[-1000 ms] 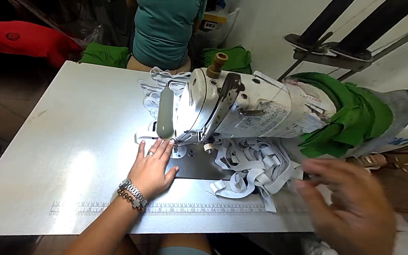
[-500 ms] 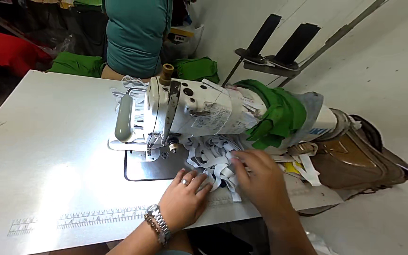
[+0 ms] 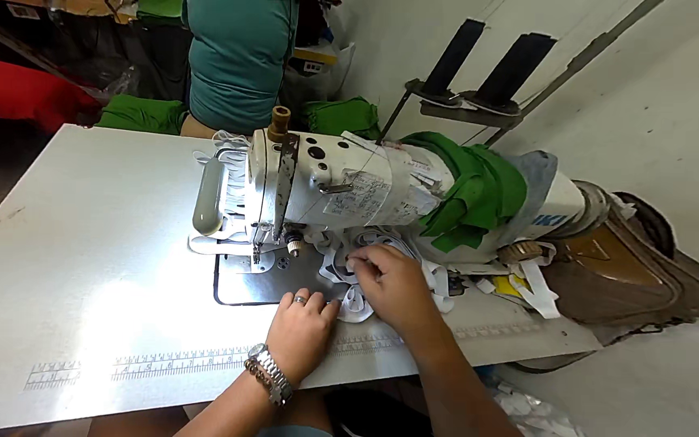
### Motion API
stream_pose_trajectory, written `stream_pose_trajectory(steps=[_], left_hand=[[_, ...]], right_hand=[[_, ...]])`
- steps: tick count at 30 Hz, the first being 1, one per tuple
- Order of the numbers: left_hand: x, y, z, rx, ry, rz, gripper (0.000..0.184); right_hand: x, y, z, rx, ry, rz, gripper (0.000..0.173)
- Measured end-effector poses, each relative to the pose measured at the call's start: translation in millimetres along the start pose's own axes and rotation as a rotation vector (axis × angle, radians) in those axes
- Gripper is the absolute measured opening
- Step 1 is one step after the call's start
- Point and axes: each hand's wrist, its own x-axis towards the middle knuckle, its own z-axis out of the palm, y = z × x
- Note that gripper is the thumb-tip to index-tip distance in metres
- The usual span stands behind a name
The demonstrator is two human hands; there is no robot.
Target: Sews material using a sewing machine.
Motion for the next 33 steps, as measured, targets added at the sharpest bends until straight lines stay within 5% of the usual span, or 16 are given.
stream_pose_trajectory(steps=[5,8,13,16,21,25,30,33], left_hand=[[17.7,10.0,9.3,-0.007,0.011,0.076,0.025],[23.7,17.5,9.5,-0.017,-0.087,0.059,0.025],[25.8,22.4,10.1,0.006,-0.186,0.03,0.029],[27.7,25.8,10.8,0.029,-0.237,0.007,0.029],[32.8,29.2,12.5,0.011,-0.241,-0.039,0.029],[39.6,33.0,14.9,0.011,-0.28,-0.054,0.032],[46.3,37.4,19.1,0.023,-0.261,-0.056,0.029],[48.9,39.2,18.6,0.035,-0.27,-0.069,0.028]], right_hand=[[3.9,-0.2,1.2,-0.292,-0.257,-0.005,0.023],[7.2,10.0,12.1,-0.41,-0.337,-0.047,0.009],[7.5,20.0,7.2,-0.457,-0.407,0.001,0.024],[7.2,25.1,9.6,-0.497,-0.418,-0.065,0.008],[2.0,33.0,1.8,-0.327,-0.062,-0.283,0.008],[-5.5,20.0,-29.8,0.007,0.216,-0.198,0.023],[-0.1,5.8,-82.4,0.622,0.464,-0.085,0.014],[8.4,0.6,-127.3,0.858,0.551,-0.123,0.023]])
